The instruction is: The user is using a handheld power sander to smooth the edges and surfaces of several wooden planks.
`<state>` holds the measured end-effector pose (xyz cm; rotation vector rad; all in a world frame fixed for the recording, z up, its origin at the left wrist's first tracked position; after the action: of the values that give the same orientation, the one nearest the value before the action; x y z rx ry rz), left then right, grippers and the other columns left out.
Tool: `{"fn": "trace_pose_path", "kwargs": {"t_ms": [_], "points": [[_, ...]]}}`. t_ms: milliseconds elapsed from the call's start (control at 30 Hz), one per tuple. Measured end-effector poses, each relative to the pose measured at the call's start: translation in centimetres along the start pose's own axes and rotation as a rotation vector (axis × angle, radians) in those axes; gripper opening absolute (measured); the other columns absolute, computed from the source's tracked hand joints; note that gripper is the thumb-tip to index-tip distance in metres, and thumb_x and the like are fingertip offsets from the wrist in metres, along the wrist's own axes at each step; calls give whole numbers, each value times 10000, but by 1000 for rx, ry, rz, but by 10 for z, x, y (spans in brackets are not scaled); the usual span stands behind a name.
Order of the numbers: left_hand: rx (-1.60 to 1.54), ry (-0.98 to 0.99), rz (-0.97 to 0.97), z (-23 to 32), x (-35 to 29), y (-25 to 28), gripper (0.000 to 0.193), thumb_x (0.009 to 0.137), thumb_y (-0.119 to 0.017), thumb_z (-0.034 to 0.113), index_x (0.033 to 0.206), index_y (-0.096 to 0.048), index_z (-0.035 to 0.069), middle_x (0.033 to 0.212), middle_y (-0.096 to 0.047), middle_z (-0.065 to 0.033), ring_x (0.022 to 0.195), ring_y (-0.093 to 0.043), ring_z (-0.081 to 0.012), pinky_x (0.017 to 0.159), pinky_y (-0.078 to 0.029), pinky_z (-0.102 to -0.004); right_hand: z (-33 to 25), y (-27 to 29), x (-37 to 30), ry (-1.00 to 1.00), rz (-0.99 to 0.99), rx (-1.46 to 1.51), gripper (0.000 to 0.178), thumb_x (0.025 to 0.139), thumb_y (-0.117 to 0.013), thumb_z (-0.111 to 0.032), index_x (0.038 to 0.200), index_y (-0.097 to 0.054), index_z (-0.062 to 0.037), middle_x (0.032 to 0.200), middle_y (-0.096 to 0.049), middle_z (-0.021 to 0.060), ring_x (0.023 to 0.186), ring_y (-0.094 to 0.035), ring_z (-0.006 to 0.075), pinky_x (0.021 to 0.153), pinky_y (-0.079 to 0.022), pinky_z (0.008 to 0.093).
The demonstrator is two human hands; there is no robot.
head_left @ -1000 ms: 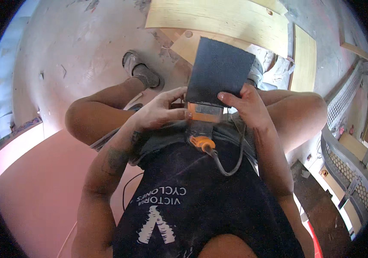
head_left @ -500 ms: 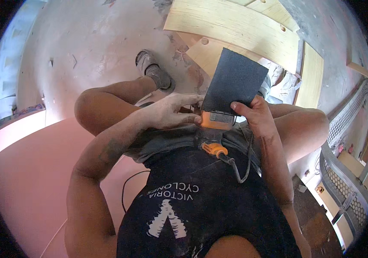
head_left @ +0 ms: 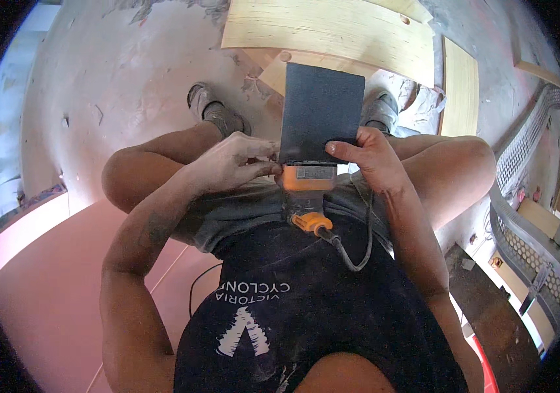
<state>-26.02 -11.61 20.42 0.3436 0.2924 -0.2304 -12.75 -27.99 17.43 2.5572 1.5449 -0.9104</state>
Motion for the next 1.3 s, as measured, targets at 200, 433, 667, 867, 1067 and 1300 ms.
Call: {"fn": "trace_pose_path", "kwargs": {"t_ms": [200,433,667,867,1067,1300], "points": [[-268,21,137,25,7,-12,413,909,-695,129,1278,-601,-31,1037,-719,-168,1000,-705,-238,889,-545,-374,6,10,1,-42,30,-9,263,891,-751,-170,1081,-742,12,1017,-749,55,919,-666,128,870,-514,302],[-764,347,665,10,30,-40,379,961,-687,242,1198,-600,-40,1093,-678,-107,922,-649,-146,829,-533,-302,11,6,12,16,98,156,373,918,-737,-196,1228,-616,-27,1079,-692,35,989,-623,107,914,-481,286],[-1124,292,1044,-19,4,-26,305,948,-610,199,1174,-597,-6,1035,-668,-83,890,-682,-220,788,-561,-365,31,22,-1,-139,307,235,600,972,-616,-511,1319,-514,-32,1244,-547,117,1097,-552,216,891,-469,361],[-949,96,1297,-27,-1,19,281,943,-601,166,1172,-609,4,1024,-667,-65,890,-685,-200,771,-563,-338,40,8,-5,-300,136,136,815,911,-615,-641,1352,-485,32,1288,-555,192,1151,-575,305,892,-515,438],[-570,-152,1206,4,14,50,405,985,-535,308,1186,-592,-39,1100,-663,-138,1019,-657,-243,915,-533,-385,7,-54,-1,-310,-344,712,848,924,-573,-672,1435,-408,-15,1296,-565,240,1135,-618,376,886,-556,507],[-827,-319,808,17,59,55,390,1021,-511,154,1353,-499,-50,1310,-558,-170,1136,-566,-230,970,-459,-345,-16,-28,1,125,-91,658,631,925,-713,-220,1407,-342,-53,1233,-597,163,1068,-669,273,912,-581,450]]}}
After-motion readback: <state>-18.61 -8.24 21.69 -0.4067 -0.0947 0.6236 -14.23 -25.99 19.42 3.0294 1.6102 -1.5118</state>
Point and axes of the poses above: each hand's wrist, its own x-axis towards the middle knuckle, its own y-axis out of the back of the hand, z = x × y, the point moved 7 cm from there along x, towards the middle knuckle
